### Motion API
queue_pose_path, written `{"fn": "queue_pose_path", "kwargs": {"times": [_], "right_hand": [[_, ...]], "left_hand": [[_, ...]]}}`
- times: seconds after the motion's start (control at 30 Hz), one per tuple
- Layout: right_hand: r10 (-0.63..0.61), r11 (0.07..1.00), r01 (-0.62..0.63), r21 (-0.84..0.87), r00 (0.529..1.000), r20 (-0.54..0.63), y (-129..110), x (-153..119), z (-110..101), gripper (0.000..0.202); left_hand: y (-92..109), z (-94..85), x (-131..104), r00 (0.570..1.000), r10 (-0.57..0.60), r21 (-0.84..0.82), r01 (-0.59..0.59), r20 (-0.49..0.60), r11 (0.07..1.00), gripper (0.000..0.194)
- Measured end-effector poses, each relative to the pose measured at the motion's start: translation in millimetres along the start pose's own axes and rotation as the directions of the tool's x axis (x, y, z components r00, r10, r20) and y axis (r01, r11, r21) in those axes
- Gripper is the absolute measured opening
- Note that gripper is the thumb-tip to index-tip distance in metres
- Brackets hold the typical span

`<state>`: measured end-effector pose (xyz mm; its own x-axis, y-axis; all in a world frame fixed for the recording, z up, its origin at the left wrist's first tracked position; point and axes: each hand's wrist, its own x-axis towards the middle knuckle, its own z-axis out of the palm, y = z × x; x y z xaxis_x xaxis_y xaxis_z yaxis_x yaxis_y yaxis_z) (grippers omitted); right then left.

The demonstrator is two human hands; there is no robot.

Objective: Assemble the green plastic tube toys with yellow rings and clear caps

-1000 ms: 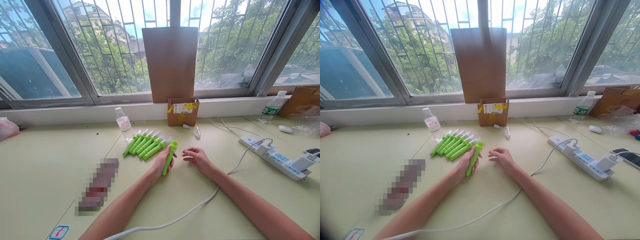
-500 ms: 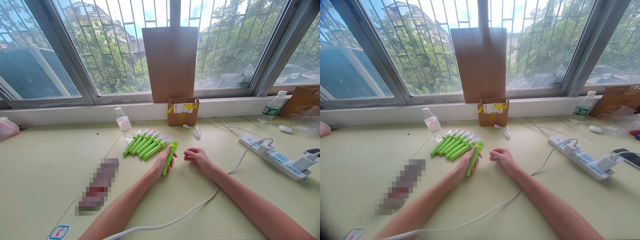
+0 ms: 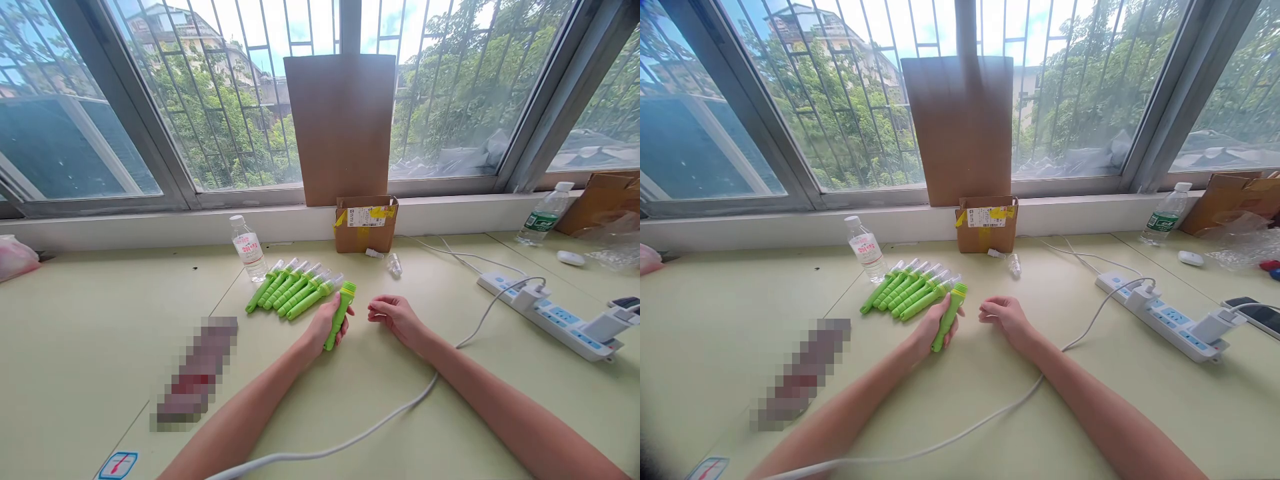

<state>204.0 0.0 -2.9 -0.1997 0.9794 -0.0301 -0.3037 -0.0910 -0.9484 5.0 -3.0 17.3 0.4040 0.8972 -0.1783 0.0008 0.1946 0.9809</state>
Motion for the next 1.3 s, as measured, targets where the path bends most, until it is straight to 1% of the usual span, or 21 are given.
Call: {"fn": "queue_pose_path", "kwargs": {"times": [0.4,0.6,0.77,0.83,0.9,0.97,1.07,1.17,1.23,1.3], "right_hand": [[-0.014,1.0,0.014,-0.012,1.0,0.008,2.0,1.3,-0.3,0.03],[0.0,1.0,0.0,0.009,1.0,-0.023,-1.4,-0.5,1.5,0.034],[-0.034,0.999,0.034,-0.003,0.999,-0.019,-0.8,-0.9,3.7,0.033],[-0.07,0.997,0.068,-0.041,0.997,-0.031,1.5,-1.4,4.7,0.035],[-0.134,0.979,0.126,-0.16,0.99,-0.044,4.9,-2.3,6.1,0.035],[-0.212,0.934,0.193,-0.3,0.977,-0.031,8.3,-3.2,7.5,0.035],[-0.314,0.84,0.284,-0.463,0.949,0.012,12.1,-2.7,9.1,0.031],[-0.404,0.678,0.376,-0.632,0.909,0.107,15.3,1.5,9.5,0.024],[-0.418,0.576,0.42,-0.701,0.888,0.189,17.6,5.8,9.4,0.019],[-0.404,0.526,0.433,-0.732,0.885,0.232,19.4,9.9,8.8,0.013]], "left_hand": [[0.1,0.4,0.7,1.0,-0.001,-0.001,0.001,-0.013,1.0,0.061],[1.2,0.2,-0.4,1.0,-0.005,0.007,0.005,-0.003,1.0,0.061],[1.3,0.0,-0.4,1.0,-0.006,-0.001,0.006,0.003,1.0,0.059],[1.2,0.0,-0.3,1.0,-0.011,-0.004,0.011,0.004,1.0,0.059],[1.1,0.0,-0.1,1.0,-0.015,-0.005,0.015,0.002,1.0,0.059],[1.0,0.3,0.1,1.0,-0.008,-0.001,0.008,-0.002,1.0,0.06],[0.9,0.9,-0.1,1.0,0.009,0.009,-0.009,-0.004,1.0,0.06],[1.1,1.5,-0.7,1.0,0.01,0.012,-0.01,-0.002,1.0,0.059],[0.9,1.5,-1.1,1.0,0.012,0.016,-0.012,-0.002,1.0,0.059],[0.3,1.1,-1.3,1.0,0.018,0.022,-0.018,-0.003,1.0,0.06]]}}
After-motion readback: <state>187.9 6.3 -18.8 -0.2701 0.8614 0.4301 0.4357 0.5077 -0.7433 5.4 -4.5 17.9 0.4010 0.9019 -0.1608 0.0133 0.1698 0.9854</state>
